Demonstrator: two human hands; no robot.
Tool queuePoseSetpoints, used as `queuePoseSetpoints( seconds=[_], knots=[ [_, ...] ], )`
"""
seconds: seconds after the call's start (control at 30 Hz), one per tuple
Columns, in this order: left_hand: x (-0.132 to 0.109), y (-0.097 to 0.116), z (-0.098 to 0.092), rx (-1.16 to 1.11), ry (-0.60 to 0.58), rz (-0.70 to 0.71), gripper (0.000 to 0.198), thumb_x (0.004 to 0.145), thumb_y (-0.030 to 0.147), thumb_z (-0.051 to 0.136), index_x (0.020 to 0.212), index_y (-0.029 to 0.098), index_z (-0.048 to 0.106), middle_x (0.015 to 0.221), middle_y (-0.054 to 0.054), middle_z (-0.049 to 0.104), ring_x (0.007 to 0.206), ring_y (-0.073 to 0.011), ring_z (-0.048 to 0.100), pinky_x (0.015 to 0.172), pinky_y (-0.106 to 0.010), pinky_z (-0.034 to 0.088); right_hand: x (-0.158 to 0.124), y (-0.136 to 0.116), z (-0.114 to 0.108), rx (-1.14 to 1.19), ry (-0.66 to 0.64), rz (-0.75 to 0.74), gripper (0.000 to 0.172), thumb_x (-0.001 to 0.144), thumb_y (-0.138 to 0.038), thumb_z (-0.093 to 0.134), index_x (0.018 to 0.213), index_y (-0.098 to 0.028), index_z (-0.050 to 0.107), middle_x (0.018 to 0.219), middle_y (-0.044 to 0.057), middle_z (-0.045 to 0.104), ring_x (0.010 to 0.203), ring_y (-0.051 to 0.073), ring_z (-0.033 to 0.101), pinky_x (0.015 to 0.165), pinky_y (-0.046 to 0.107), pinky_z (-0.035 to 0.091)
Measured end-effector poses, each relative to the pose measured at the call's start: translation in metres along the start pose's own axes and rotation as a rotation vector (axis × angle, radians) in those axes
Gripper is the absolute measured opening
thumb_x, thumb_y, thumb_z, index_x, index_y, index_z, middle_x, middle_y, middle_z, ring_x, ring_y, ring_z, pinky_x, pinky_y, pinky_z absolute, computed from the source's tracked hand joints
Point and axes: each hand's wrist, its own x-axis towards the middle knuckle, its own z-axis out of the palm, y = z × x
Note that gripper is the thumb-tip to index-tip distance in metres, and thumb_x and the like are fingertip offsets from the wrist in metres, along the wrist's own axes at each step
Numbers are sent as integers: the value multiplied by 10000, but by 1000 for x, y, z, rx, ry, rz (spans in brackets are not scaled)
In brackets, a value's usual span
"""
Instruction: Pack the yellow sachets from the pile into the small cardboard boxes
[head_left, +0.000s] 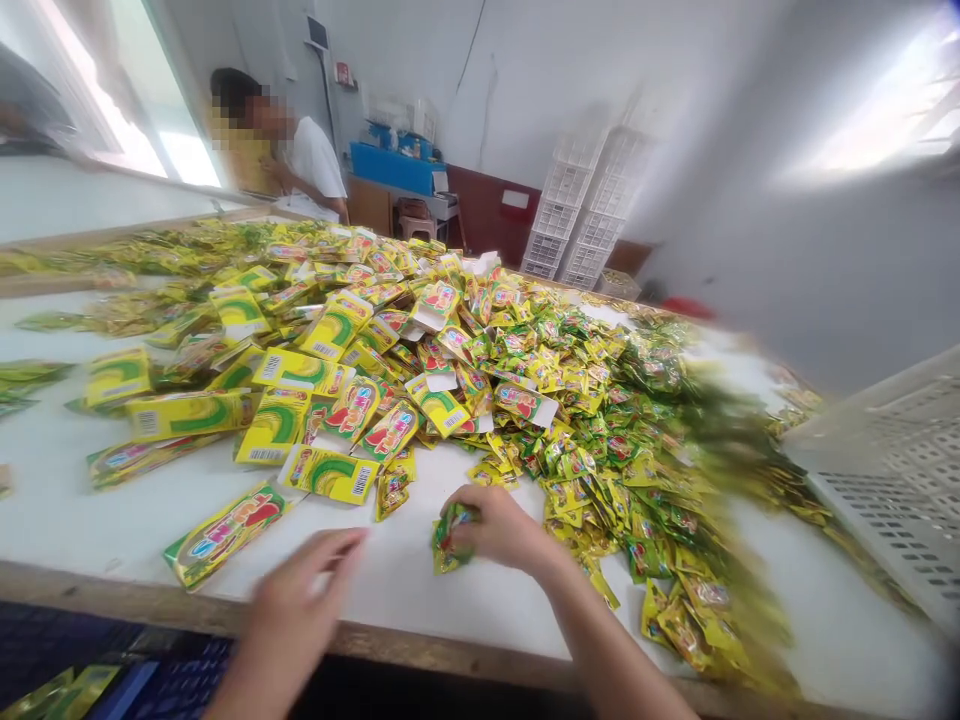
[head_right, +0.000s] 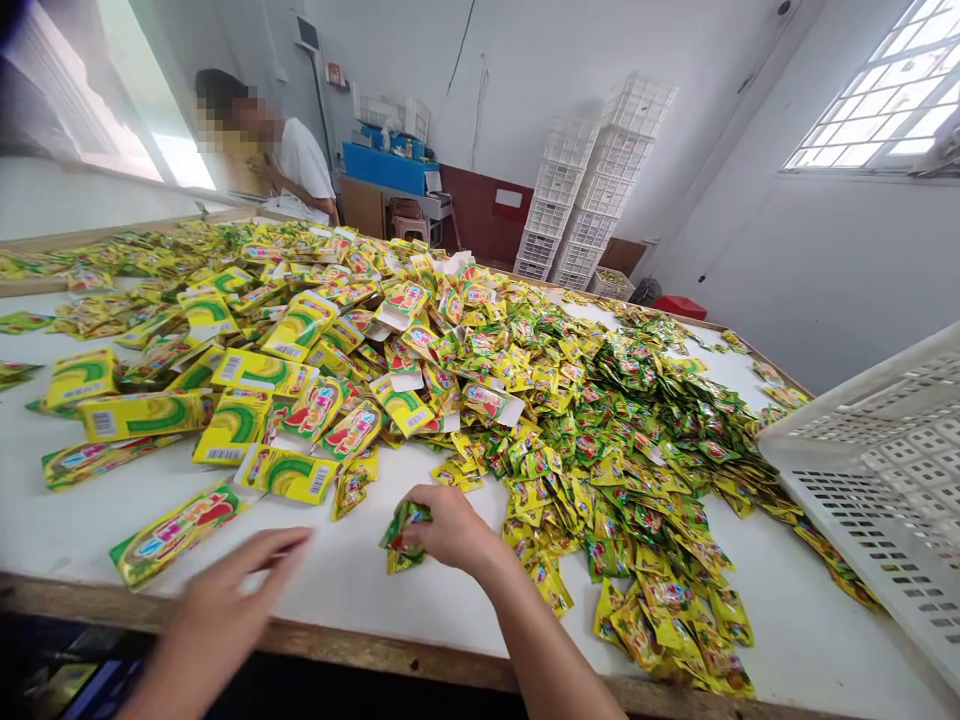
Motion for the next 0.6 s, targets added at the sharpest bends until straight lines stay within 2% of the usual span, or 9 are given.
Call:
queuePoseSetpoints(
  seconds=[0.07,0.13,0.17,0.23,0.33,0.43,0.5,0.6],
  knots=[
    [14,2,27,125,-105,171,188,865,313,579,933,265,748,976,-37,760,918,-233,701,843,-308,533,3,2,0,-111,-37,-11,368,660,-69,678,980,-244,723,857,1,717,808,184,649,684,242,471],
    [26,1,44,177,-105,214,223,876,286,538,955,259,746,1001,-49,760,959,-236,693,868,-311,522,5,5,-4,-202,-66,-15,468,614,-50,705,1035,-253,719,874,14,713,831,198,639,692,248,452],
    [31,-2,44,197,-79,206,234,881,286,527,972,252,740,1016,-57,757,970,-238,688,867,-314,521,5,5,-7,-239,-82,-16,491,598,-59,729,1049,-251,715,872,20,708,828,202,635,678,248,443],
    [39,-12,29,248,-8,169,245,885,312,522,993,238,729,1028,-69,753,957,-244,686,836,-315,522,4,2,-15,-283,-115,-19,492,577,-109,789,1043,-246,708,846,16,692,781,193,626,620,235,422],
    [43,-33,-16,364,74,111,241,868,344,544,978,228,725,993,-67,758,859,-245,698,754,-302,522,4,-7,-28,-314,-192,-79,501,585,-200,848,1053,-261,680,847,-18,667,728,150,611,575,201,401],
    [45,-44,-54,491,83,88,253,860,311,545,985,185,725,961,-93,749,806,-253,688,749,-326,521,8,-18,-27,-477,-259,-131,517,585,-202,857,1064,-248,668,833,-15,657,708,146,597,578,204,392],
    [50,-42,-64,561,56,111,297,850,252,542,1085,168,703,1060,-125,714,927,-288,661,839,-376,507,9,-25,-20,-580,-255,-140,448,573,-151,837,992,-203,687,858,29,660,744,177,593,604,231,391],
    [63,-28,-59,645,-25,171,510,776,117,571,1266,251,615,1357,-118,556,1223,-349,496,1005,-478,406,8,-31,-8,-640,-205,-161,355,588,-93,773,927,-148,681,991,111,646,907,242,577,716,276,403]
  ],
)
